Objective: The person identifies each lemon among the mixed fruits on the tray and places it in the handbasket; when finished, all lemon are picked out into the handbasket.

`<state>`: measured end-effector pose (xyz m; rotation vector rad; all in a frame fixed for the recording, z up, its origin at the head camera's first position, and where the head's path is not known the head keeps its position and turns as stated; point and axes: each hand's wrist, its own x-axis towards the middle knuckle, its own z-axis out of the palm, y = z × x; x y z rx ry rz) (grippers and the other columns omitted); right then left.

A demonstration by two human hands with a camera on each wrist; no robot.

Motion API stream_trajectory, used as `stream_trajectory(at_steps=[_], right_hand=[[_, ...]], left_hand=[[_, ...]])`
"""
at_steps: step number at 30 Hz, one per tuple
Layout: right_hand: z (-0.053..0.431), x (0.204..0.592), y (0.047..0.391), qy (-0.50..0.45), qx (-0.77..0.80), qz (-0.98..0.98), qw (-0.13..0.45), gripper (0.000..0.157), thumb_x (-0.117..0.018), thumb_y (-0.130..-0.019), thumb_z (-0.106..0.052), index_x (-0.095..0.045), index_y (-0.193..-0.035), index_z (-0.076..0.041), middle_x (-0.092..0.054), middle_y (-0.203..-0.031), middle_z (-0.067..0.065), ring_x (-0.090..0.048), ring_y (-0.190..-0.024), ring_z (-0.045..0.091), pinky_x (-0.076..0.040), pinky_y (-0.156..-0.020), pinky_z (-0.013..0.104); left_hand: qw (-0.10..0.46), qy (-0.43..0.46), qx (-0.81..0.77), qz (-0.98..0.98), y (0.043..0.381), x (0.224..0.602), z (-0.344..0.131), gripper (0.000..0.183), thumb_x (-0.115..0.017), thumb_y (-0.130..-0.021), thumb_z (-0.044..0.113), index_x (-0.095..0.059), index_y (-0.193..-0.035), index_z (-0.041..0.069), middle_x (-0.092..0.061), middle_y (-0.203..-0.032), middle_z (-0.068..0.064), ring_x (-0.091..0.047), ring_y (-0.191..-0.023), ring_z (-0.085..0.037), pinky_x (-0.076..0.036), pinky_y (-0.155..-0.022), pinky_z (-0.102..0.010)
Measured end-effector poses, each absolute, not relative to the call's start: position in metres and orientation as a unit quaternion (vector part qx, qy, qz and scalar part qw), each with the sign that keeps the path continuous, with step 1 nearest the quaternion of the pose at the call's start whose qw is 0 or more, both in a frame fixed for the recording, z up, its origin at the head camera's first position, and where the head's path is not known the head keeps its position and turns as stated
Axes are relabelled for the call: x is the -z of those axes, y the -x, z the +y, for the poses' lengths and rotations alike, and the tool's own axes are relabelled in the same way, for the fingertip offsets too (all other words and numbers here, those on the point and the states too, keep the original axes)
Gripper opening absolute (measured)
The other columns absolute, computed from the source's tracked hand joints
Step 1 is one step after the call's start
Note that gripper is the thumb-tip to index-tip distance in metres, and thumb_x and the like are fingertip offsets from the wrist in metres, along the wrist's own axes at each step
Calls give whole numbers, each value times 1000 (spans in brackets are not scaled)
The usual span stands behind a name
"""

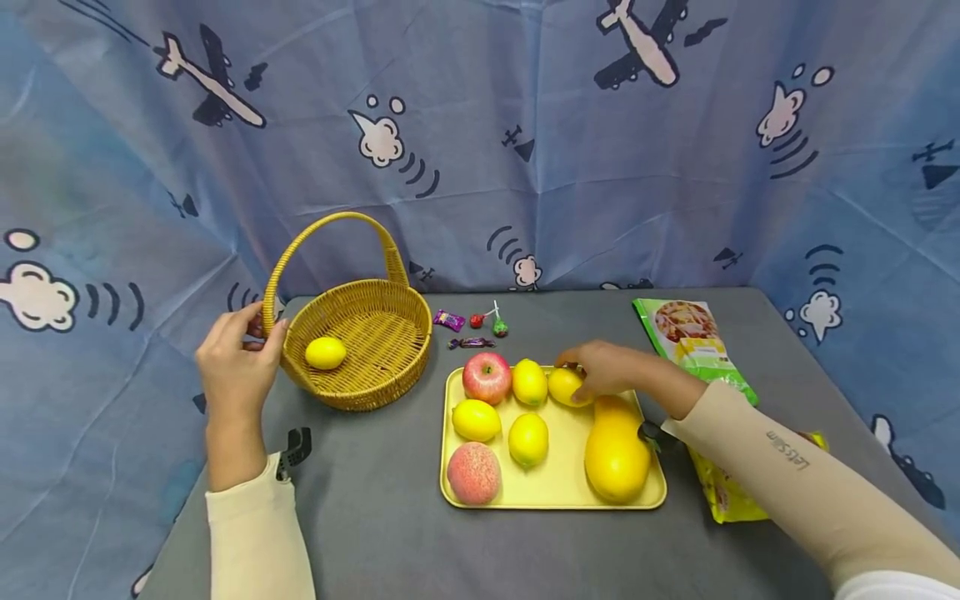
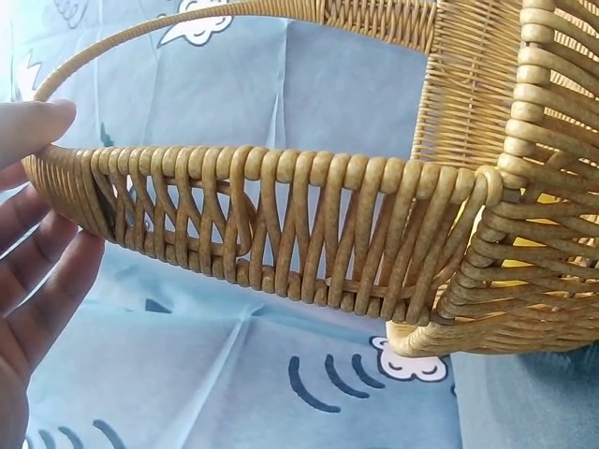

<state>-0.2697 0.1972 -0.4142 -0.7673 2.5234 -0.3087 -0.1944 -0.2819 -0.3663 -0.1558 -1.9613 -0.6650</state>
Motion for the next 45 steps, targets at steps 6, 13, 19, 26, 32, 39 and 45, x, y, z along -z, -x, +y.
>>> stream_trajectory(at_steps=[6,13,19,26,32,39,45], right_hand=[[196,410,270,311,111,920,211,52,-75,-69,-25,-56,-116,-15,-57,-104,0,-53,-90,17,-45,-80,35],[187,398,278,311,146,926,160,53,-77,-67,-25,-58,-115,-14,-58,-102,0,-53,-88,16,-46,-79,34],[163,390,287,319,168,925,118,53,-77,-67,-28,-57,-115,-18,-58,-104,-4,-52,-89,15,-45,-80,32],[128,381,285,324,199,919,108,55,-76,-68,-31,-56,-117,-20,-55,-106,-8,-51,-89,13,-45,-79,29],[106,370,285,348,204,911,86,53,-75,-67,-31,-57,-117,-22,-55,-106,-11,-50,-88,12,-43,-79,27],[87,361,291,327,242,907,104,50,-77,-68,-28,-57,-114,-24,-55,-101,-12,-50,-86,10,-44,-76,25],[64,357,296,323,310,888,106,52,-77,-68,-29,-55,-115,-27,-54,-103,-9,-52,-88,14,-46,-73,27]], left_hand=[[507,59,283,-812,190,369,-281,32,-75,-70,12,-67,-98,0,-58,-76,-14,-56,-64,-24,-36,-63,0],[506,58,282,-813,192,367,-280,32,-73,-73,19,-67,-100,2,-59,-77,-13,-56,-66,-24,-36,-64,0],[500,57,272,-820,193,368,-283,33,-74,-71,14,-66,-101,1,-59,-78,-14,-56,-67,-22,-36,-62,-1],[493,59,267,-826,191,370,-282,34,-72,-74,19,-66,-101,1,-59,-78,-13,-56,-66,-21,-35,-63,0],[503,61,269,-819,194,367,-281,33,-74,-71,13,-66,-101,1,-58,-76,-13,-56,-66,-22,-36,-62,-1],[494,60,259,-828,194,367,-282,34,-72,-74,18,-65,-103,1,-58,-78,-13,-56,-67,-20,-35,-63,0],[503,61,273,-818,195,368,-282,33,-72,-73,17,-66,-102,1,-59,-78,-14,-56,-66,-23,-35,-63,0]])
